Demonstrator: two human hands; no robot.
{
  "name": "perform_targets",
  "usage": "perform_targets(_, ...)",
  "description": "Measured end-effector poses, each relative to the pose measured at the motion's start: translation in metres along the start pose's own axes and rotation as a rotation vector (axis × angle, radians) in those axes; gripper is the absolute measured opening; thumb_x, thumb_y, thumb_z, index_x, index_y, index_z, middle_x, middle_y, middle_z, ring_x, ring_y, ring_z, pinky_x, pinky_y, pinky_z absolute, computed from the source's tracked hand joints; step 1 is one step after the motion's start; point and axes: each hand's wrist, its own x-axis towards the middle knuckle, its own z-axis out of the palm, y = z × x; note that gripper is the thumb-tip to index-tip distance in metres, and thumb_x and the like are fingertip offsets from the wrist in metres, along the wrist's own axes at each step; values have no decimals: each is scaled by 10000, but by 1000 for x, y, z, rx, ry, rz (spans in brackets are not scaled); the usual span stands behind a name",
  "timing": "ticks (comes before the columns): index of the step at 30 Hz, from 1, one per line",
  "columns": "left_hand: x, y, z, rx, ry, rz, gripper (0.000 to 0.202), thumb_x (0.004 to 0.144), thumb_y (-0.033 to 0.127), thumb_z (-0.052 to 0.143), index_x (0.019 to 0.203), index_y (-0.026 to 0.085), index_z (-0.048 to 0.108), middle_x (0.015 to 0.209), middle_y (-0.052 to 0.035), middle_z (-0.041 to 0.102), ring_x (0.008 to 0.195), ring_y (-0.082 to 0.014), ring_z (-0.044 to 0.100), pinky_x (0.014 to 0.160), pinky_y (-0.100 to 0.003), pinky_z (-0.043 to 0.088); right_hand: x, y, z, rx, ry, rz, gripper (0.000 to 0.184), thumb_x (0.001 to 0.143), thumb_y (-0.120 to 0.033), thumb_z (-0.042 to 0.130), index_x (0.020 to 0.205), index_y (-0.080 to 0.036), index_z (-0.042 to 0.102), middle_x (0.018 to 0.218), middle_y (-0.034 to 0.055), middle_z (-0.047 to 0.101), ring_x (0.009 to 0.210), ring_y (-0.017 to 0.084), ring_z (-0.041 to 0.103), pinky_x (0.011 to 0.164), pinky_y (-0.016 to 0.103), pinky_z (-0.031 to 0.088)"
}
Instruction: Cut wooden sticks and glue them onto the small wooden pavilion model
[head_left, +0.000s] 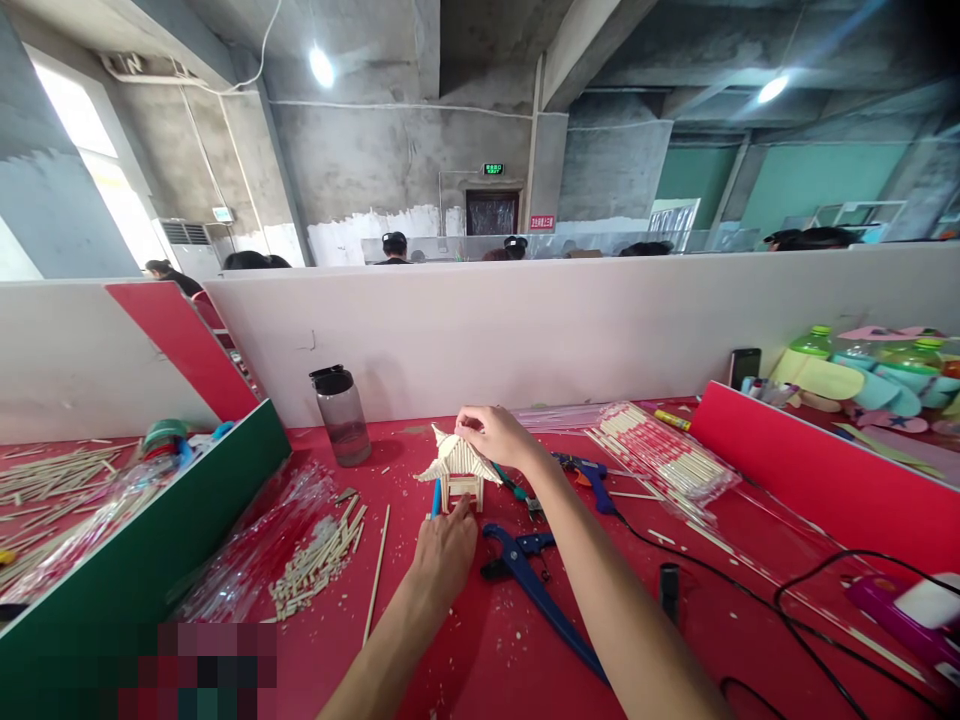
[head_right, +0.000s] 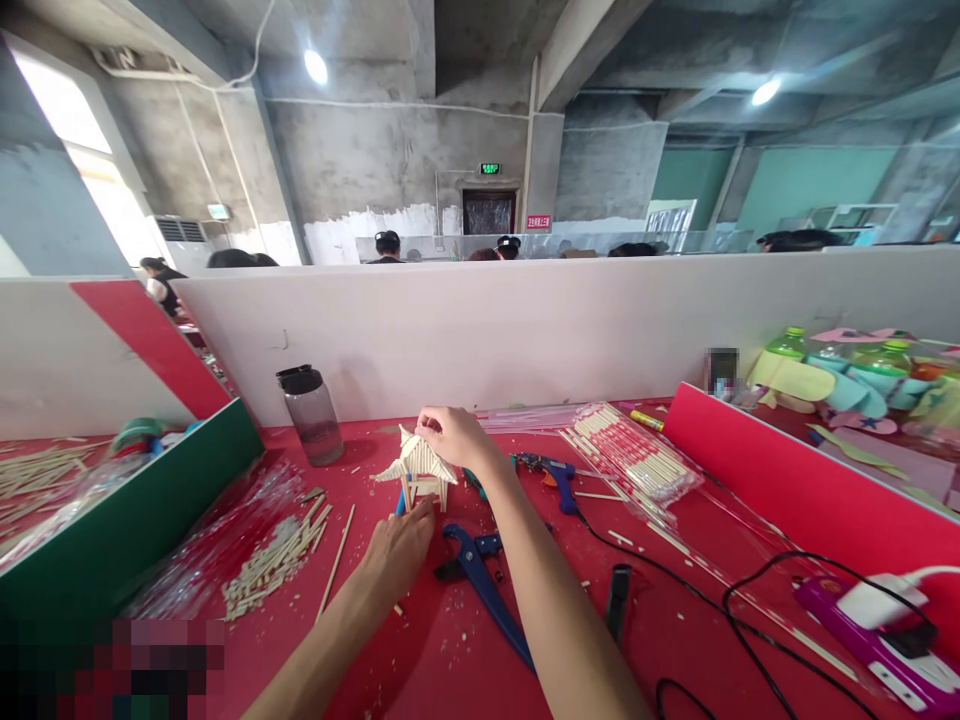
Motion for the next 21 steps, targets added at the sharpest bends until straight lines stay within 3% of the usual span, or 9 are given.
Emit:
perform_targets(9, 3, -11, 24, -73, 105, -20, 405, 832, 73, 388, 1064, 169, 706, 1380, -192, 561, 705, -221, 670, 614, -370, 542, 0, -1, -1, 2, -4, 10, 130, 890, -252, 564, 840, -214, 678, 770, -3, 696, 689, 131, 576, 675, 228, 372)
perform_targets(14, 0, -7, 13, -73, 54, -32, 411, 859, 36, 385, 1108, 167, 685, 1324, -176, 596, 783, -251, 703, 668, -374, 560, 0, 0, 0, 12, -7, 9, 138, 896, -260, 557, 843, -213, 675, 778, 1, 698, 698, 130, 581, 684, 227, 380)
perform_targets(21, -1, -4, 5, -47, 82, -6, 418, 862, 17, 410, 1148, 202, 651, 1192, -131, 659, 759, -202, 695, 664, -296, 547, 0, 1, 1, 7, -1, -2, 137, 899, -256, 557, 835, -210, 668, 774, 1, 697, 700, 129, 584, 679, 224, 382)
